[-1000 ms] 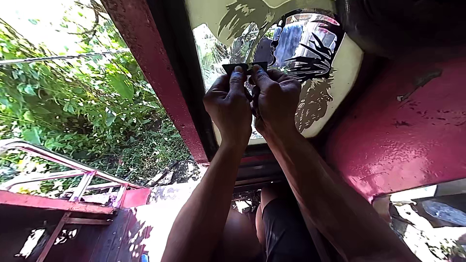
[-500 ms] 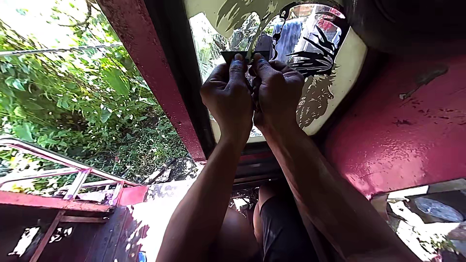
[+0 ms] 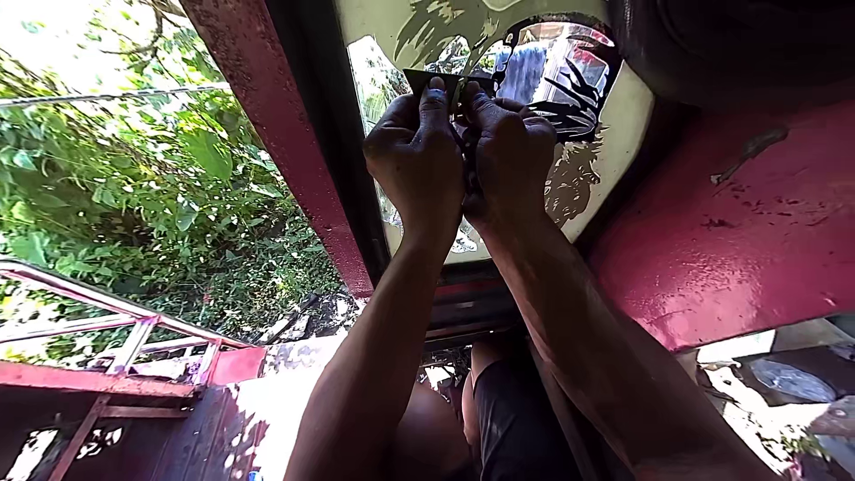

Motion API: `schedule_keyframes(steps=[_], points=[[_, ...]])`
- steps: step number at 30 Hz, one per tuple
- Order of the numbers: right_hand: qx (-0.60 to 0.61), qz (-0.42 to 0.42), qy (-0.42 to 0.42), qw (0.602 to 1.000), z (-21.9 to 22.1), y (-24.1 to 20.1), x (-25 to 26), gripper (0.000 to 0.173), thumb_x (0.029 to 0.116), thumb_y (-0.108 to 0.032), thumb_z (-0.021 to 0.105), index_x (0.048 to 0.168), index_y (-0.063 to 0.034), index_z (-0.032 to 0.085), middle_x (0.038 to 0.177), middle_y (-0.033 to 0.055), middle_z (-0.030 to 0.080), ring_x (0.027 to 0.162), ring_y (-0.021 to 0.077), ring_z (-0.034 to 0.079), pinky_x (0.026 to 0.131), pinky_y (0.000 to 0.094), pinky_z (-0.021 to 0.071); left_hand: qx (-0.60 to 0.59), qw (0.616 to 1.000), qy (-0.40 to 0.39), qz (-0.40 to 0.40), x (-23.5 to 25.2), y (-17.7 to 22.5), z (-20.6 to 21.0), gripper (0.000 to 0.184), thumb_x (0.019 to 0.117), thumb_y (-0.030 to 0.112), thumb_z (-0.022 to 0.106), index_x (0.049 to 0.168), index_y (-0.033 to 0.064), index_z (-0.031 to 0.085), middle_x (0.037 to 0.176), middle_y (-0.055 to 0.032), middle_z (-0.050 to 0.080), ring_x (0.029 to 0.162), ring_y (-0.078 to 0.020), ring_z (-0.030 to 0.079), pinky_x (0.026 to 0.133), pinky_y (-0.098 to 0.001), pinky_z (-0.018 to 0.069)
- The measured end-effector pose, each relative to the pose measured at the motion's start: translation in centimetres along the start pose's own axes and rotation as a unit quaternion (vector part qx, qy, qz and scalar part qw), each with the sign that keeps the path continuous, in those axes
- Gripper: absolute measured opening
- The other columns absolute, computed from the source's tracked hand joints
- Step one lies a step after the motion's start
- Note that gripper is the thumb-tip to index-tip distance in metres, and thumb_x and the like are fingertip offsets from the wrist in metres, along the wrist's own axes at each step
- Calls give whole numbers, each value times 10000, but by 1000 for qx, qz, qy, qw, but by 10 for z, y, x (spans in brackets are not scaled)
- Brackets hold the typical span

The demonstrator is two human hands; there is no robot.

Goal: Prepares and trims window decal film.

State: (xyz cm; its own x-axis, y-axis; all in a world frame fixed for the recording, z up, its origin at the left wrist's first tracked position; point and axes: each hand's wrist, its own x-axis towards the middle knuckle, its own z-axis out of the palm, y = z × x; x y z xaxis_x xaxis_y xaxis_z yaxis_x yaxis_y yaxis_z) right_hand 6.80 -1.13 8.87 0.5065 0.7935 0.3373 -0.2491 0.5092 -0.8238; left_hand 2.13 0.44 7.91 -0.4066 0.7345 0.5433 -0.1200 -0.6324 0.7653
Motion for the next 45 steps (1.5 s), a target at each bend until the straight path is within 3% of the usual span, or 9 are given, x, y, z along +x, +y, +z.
schedule_keyframes(steps=[5, 8, 18, 23, 27, 35, 40, 43, 45], points=[[1, 6, 0, 1000, 1, -2, 1, 356, 997, -96, 656, 652, -96, 566, 530, -17, 516, 410, 46, 448, 394, 202, 374, 3, 1000, 0, 9, 1, 2, 1, 309, 1021, 110, 594, 713, 100, 613, 568, 51, 555, 454, -32, 504, 438, -212, 428], [-4, 16, 5, 1000, 2, -5, 0, 369, 1001, -112, 655, 648, -116, 547, 523, -31, 492, 403, 34, 423, 384, 191, 348, 16, 1000, -6, 24, 3, 2, 2, 338, 1020, 105, 585, 683, 120, 569, 547, 66, 506, 431, -25, 457, 420, -207, 393], [25, 21, -11, 999, 0, -7, 0, 324, 1012, -106, 634, 693, -98, 579, 543, -31, 491, 398, 26, 396, 368, 176, 324, -9, 999, -21, 28, 4, 1, 2, 293, 1024, 99, 583, 733, 89, 612, 577, 50, 540, 449, -31, 484, 431, -204, 417], [40, -7, -96, 995, -21, 16, -7, 230, 1031, -85, 585, 807, -73, 635, 565, -55, 528, 400, -4, 413, 373, 152, 369, -71, 996, -59, -14, -23, -12, -20, 220, 1054, 116, 526, 872, 65, 637, 610, 64, 555, 466, -15, 495, 437, -181, 445], [28, -14, -110, 993, -30, 34, -6, 223, 1024, -42, 580, 806, -55, 629, 615, -30, 585, 413, -6, 436, 379, 145, 377, -74, 995, -49, -47, -29, -27, -25, 247, 1060, 98, 513, 839, 75, 622, 573, 62, 532, 444, -15, 482, 417, -168, 424], [-20, -49, -61, 997, -18, 27, -1, 284, 975, -38, 638, 695, -75, 605, 547, -24, 549, 393, 30, 430, 368, 200, 360, -92, 994, -4, -54, -25, -20, -13, 271, 1053, 72, 525, 800, 59, 622, 561, 55, 532, 430, -3, 465, 419, -152, 418], [-44, -62, -56, 996, -12, 16, 5, 265, 973, -53, 647, 710, -74, 625, 566, -21, 558, 415, 37, 446, 387, 210, 372, -109, 992, 8, -62, -18, -8, -4, 294, 1058, 69, 506, 777, 74, 589, 547, 51, 512, 399, -12, 450, 382, -159, 407], [-31, -68, -77, 994, -17, 16, 7, 237, 982, -53, 647, 745, -61, 635, 577, -22, 555, 419, 34, 432, 391, 205, 355, -118, 991, -6, -68, -20, -10, -5, 270, 1066, 87, 501, 819, 71, 611, 558, 58, 511, 399, -2, 441, 370, -145, 390], [-6, -72, -97, 993, -24, 22, 5, 196, 981, -43, 637, 785, -52, 637, 604, -23, 573, 443, 27, 459, 411, 197, 391, -117, 990, -34, -77, -27, -17, -10, 248, 1078, 125, 488, 880, 83, 631, 589, 69, 526, 424, 7, 448, 389, -137, 395]])
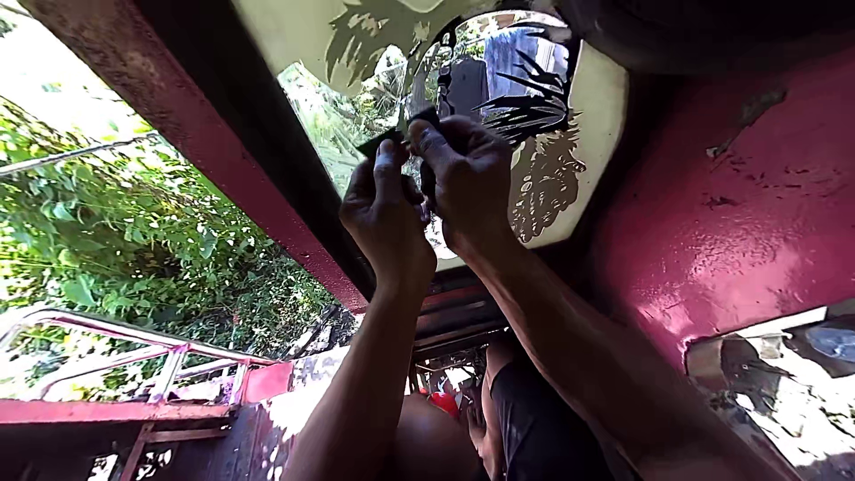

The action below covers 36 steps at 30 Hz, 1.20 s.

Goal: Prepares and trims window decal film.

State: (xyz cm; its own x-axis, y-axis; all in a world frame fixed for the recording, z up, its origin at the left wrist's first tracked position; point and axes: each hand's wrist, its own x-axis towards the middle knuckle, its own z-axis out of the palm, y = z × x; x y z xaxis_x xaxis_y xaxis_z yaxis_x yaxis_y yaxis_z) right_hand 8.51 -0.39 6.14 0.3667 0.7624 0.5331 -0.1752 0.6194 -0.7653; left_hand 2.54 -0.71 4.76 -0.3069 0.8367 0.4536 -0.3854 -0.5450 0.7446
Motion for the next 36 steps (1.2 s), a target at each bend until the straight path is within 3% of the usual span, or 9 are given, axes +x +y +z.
schedule_keyframes(steps=[4, 7, 11, 16, 20, 24, 30, 34, 36], points=[[17, -94, 22, 995, -18, 22, -24, 63, 933, 17, 641, 886, 23, 682, 681, -7, 647, 550, -1, 560, 511, 176, 499, 75, 992, -97, -15, -24, -16, -28, 249, 1102, 245, 426, 1084, 169, 662, 743, 112, 617, 557, -2, 559, 521, -178, 512], [-48, -122, 40, 991, -37, 31, -38, 142, 912, 15, 676, 1043, 66, 695, 724, 66, 669, 589, 76, 607, 541, 256, 540, 67, 988, -135, -24, -32, -29, -24, 260, 1096, 162, 393, 1005, 159, 636, 786, 94, 689, 658, -37, 665, 609, -225, 587], [-64, -98, 43, 992, -47, 17, -32, 105, 899, 18, 661, 996, 55, 675, 767, 64, 608, 610, 97, 536, 547, 266, 482, 117, 983, -142, -2, -29, -27, -22, 285, 1065, 70, 393, 895, 119, 616, 640, 107, 626, 506, -12, 590, 469, -178, 520], [-82, -133, 8, 988, -55, -9, -5, 127, 922, 48, 602, 1045, 77, 619, 748, 76, 613, 590, 92, 589, 516, 259, 520, 163, 970, -164, 78, -15, -26, -34, 129, 1050, 79, 443, 1072, 77, 570, 759, 124, 630, 520, 8, 580, 453, -156, 512], [-144, -95, -114, 978, -50, -27, 1, 400, 903, 58, 678, 1294, 10, 606, 773, 80, 671, 578, 131, 622, 509, 318, 552, 158, 965, -187, 92, -16, -31, -30, 182, 1019, 72, 460, 1190, 33, 508, 929, 95, 649, 616, 2, 622, 513, -182, 554], [-202, -161, -180, 949, -54, -26, -5, 366, 854, 62, 716, 1208, 37, 624, 761, 83, 681, 594, 162, 651, 528, 358, 560, 119, 970, -185, 103, -17, -36, -30, 205, 984, -18, 440, 1010, 87, 614, 854, 131, 697, 749, -11, 683, 642, -219, 589], [-243, -171, -174, 939, -77, -27, -9, 419, 842, 8, 713, 1247, -2, 608, 822, 65, 719, 562, 108, 637, 458, 278, 538, 82, 969, -234, -2, -27, -32, -33, 359, 1033, 104, 426, 847, 253, 695, 698, 124, 687, 583, -17, 638, 564, -215, 566], [-456, -237, -231, 826, -101, -24, -12, 328, 844, -193, 770, 1162, -123, 736, 1195, 107, 663, 983, 252, 680, 718, 447, 593, 15, 953, -283, -112, -22, -36, -38, 382, 1019, 191, 417, 719, 180, 654, 568, 69, 577, 492, -36, 561, 513, -227, 526], [-508, -296, -238, 773, -117, -19, -20, 282, 907, -242, 694, 1166, -145, 748, 1175, 148, 653, 996, 320, 671, 698, 468, 583, 0, 933, -326, -156, -20, -35, -42, 373, 980, 161, 423, 677, 167, 640, 541, 71, 552, 481, -29, 547, 510, -216, 511]])
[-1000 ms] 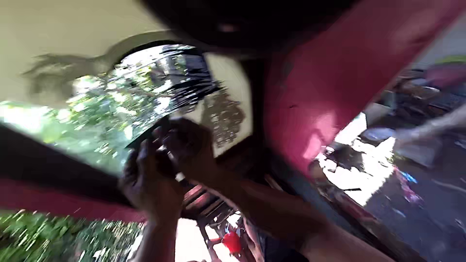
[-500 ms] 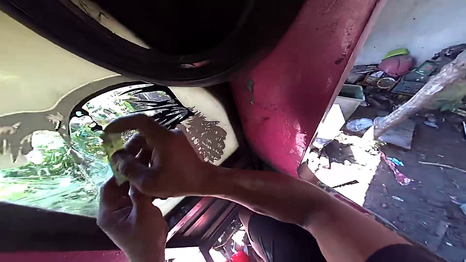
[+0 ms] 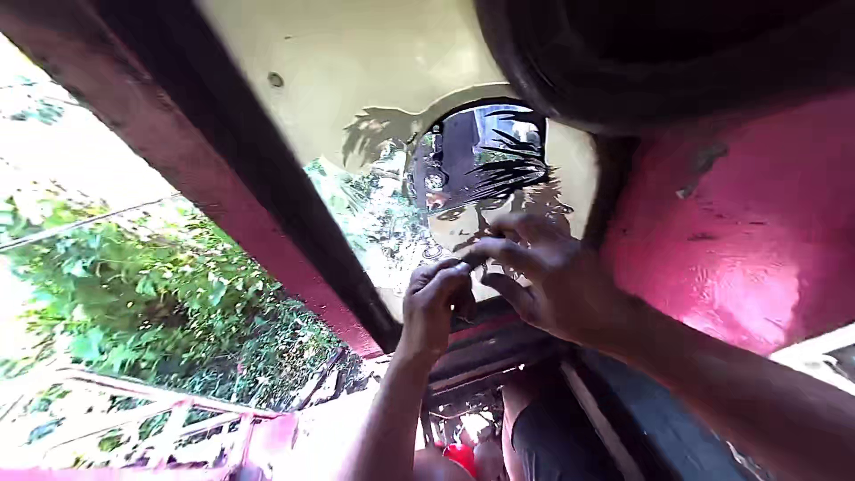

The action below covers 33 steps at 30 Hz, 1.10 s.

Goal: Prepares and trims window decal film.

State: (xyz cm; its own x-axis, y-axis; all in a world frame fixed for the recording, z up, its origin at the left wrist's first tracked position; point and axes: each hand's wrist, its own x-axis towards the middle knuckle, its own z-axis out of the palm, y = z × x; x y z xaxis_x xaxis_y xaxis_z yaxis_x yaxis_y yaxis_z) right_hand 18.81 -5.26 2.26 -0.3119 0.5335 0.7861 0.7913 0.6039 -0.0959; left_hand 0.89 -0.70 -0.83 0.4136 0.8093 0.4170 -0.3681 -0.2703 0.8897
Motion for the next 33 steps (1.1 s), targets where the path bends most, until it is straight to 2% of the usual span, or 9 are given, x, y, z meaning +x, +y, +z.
schedule_keyframes(steps=[3, 7, 9, 12, 15, 25, 28, 31, 33], points=[[-49, -18, 28, 998, 0, 10, -37, 237, 1008, -241, 587, 1120, -108, 749, 1049, 137, 714, 891, 294, 706, 685, 430, 591, 39, 993, -96, -51, -4, 6, 3, 344, 987, 82, 438, 722, 126, 652, 591, 109, 580, 535, 16, 556, 544, -173, 496], [-5, 23, 48, 999, 13, 18, -87, 238, 1062, -231, 500, 1074, -70, 675, 902, 101, 726, 770, 181, 703, 666, 311, 582, 202, 960, -183, -68, -5, 11, 9, 345, 1062, 223, 458, 914, 26, 699, 757, 56, 671, 699, -10, 645, 701, -239, 569], [37, 83, 49, 995, 26, 19, -106, 257, 1046, -225, 503, 1023, -44, 684, 821, 85, 721, 694, 123, 679, 637, 258, 567, 340, 930, -136, -33, -6, 15, 10, 365, 1061, 323, 478, 1094, 48, 715, 847, 2, 708, 756, -79, 666, 753, -339, 571], [103, 144, -13, 984, 48, 25, -130, 239, 993, -213, 538, 1007, -38, 700, 792, 80, 708, 669, 113, 670, 625, 255, 569, 466, 883, 15, 52, -7, 18, 6, 475, 1013, 343, 573, 1428, 112, 568, 889, -8, 735, 669, -124, 652, 646, -377, 565], [135, 131, -40, 981, 64, 29, -138, 200, 970, -243, 569, 993, -93, 699, 796, 43, 700, 664, 76, 649, 615, 210, 544, 502, 852, 110, 98, -5, 20, -2, 619, 969, 339, 621, 1535, 167, 440, 918, 27, 757, 659, -96, 673, 611, -339, 581], [180, 136, -54, 973, 69, 29, -142, 236, 998, -301, 582, 948, -99, 694, 776, 21, 687, 670, 22, 622, 637, 139, 508, 530, 815, 176, 157, 2, 14, -1, 826, 944, 280, 625, 1625, 70, 208, 963, 13, 764, 618, -67, 650, 541, -296, 548], [180, 152, -54, 971, 67, 30, -141, 245, 984, -316, 596, 943, -93, 691, 752, 15, 670, 636, 21, 596, 606, 138, 494, 537, 811, 169, 158, 5, 11, 1, 801, 941, 279, 625, 1615, 58, 252, 940, 16, 764, 608, -69, 646, 539, -301, 545], [183, 137, -60, 972, 69, 33, -144, 215, 958, -300, 620, 916, -103, 694, 834, 21, 710, 692, 35, 637, 637, 156, 526, 527, 815, 165, 177, 5, 8, 1, 737, 946, 257, 621, 1590, 51, 328, 927, 15, 766, 619, -57, 650, 555, -285, 553], [191, 117, -59, 973, 70, 36, -144, 185, 943, -267, 631, 891, -102, 695, 872, 31, 713, 743, 40, 650, 673, 146, 528, 492, 818, 192, 229, 7, 10, 1, 593, 951, 213, 640, 1491, 20, 488, 843, -19, 756, 604, -68, 666, 540, -281, 567]])
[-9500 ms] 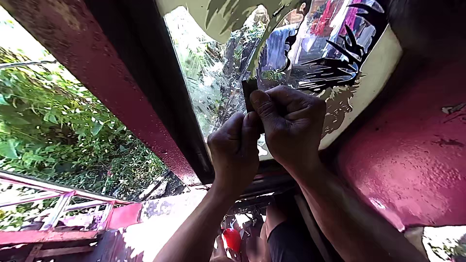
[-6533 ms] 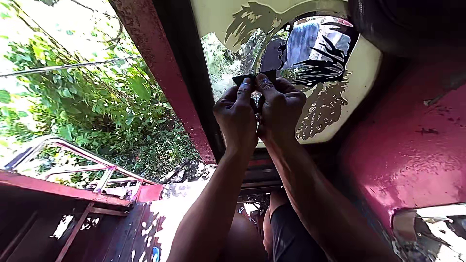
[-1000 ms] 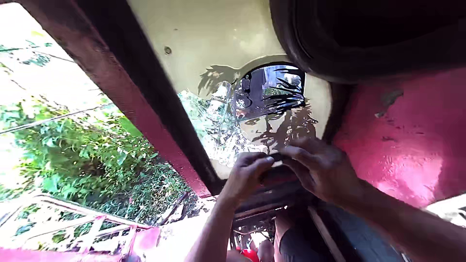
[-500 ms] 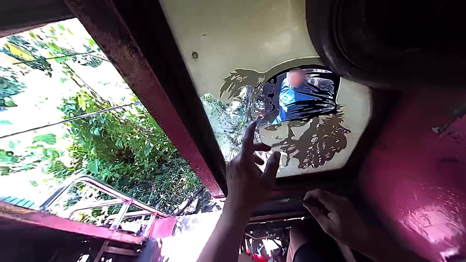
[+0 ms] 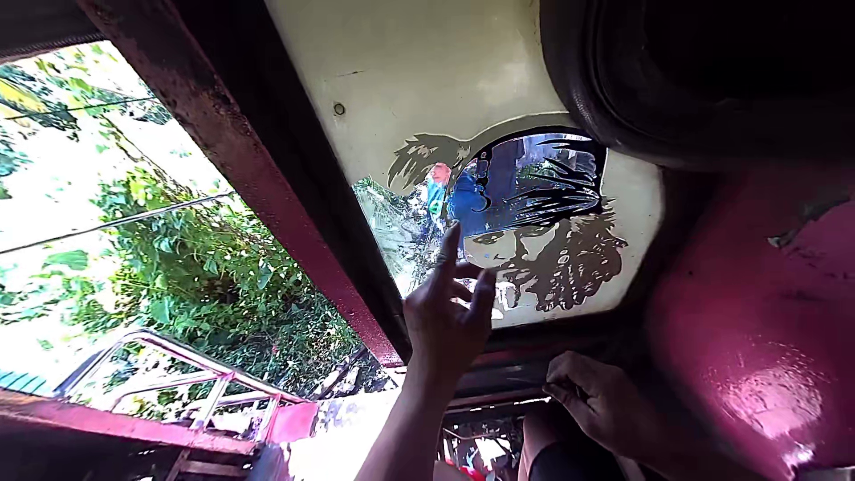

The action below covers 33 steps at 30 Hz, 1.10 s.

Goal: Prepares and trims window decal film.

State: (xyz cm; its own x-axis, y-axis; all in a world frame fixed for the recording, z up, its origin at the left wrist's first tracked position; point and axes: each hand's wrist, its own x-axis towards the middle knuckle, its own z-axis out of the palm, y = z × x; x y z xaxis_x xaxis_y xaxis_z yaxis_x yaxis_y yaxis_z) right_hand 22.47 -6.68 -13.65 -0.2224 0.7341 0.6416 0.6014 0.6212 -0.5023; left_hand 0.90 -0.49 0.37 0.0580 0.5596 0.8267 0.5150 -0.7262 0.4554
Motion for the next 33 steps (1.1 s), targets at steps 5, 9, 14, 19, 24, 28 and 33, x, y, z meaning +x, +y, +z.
schedule_keyframes(steps=[5, 9, 14, 19, 24, 28, 33], points=[[4, -7, -28, 1000, -6, 1, 0, 180, 946, -242, 638, 892, -87, 713, 859, 47, 713, 714, 74, 645, 658, 179, 530, 102, 993, 62, -19, 38, 24, -25, 468, 937, 307, 731, 1231, -26, 586, 833, -86, 716, 614, -131, 660, 558, -323, 553], [15, -3, -43, 999, -8, 0, -1, 186, 953, -242, 636, 907, -80, 717, 858, 55, 712, 712, 85, 642, 656, 196, 530, 218, 975, 38, -9, 67, 29, -35, 505, 940, 429, 700, 1128, -31, 613, 772, -112, 683, 633, -238, 659, 600, -456, 529], [38, -13, -51, 998, -11, -3, -1, 189, 965, -231, 636, 920, -67, 716, 854, 68, 706, 692, 100, 635, 630, 217, 525, 308, 950, -11, 53, 82, 30, -49, 416, 1043, 428, 540, 1033, 23, 636, 676, -103, 619, 596, -269, 617, 556, -473, 460], [48, -8, -49, 998, -12, -5, 2, 177, 955, -216, 633, 919, -65, 719, 834, 66, 696, 674, 91, 609, 622, 206, 501, 334, 933, -36, 127, 93, 34, -60, 352, 1020, 350, 553, 1105, 21, 643, 848, -154, 690, 721, -301, 671, 617, -476, 500], [46, -16, -44, 998, -13, -4, 2, 176, 944, -220, 636, 914, -68, 721, 828, 64, 695, 673, 92, 616, 616, 204, 505, 314, 922, -6, 228, 94, 23, -57, 310, 1021, 286, 628, 1168, 22, 699, 1021, -225, 680, 720, -300, 671, 577, -395, 528], [41, -10, -36, 998, -12, -4, 1, 183, 945, -238, 631, 906, -85, 722, 809, 42, 687, 647, 72, 594, 597, 194, 491, 314, 900, 45, 298, 94, 15, -51, 191, 1023, 135, 607, 1042, 6, 747, 937, -199, 689, 691, -277, 662, 559, -370, 508], [36, -12, -25, 999, -13, -4, 2, 195, 940, -255, 624, 890, -92, 720, 794, 29, 680, 644, 51, 582, 597, 168, 477, 392, 878, 25, 275, 98, 27, -55, 239, 1050, 180, 533, 993, 28, 708, 887, -176, 680, 658, -329, 658, 499, -450, 448]])
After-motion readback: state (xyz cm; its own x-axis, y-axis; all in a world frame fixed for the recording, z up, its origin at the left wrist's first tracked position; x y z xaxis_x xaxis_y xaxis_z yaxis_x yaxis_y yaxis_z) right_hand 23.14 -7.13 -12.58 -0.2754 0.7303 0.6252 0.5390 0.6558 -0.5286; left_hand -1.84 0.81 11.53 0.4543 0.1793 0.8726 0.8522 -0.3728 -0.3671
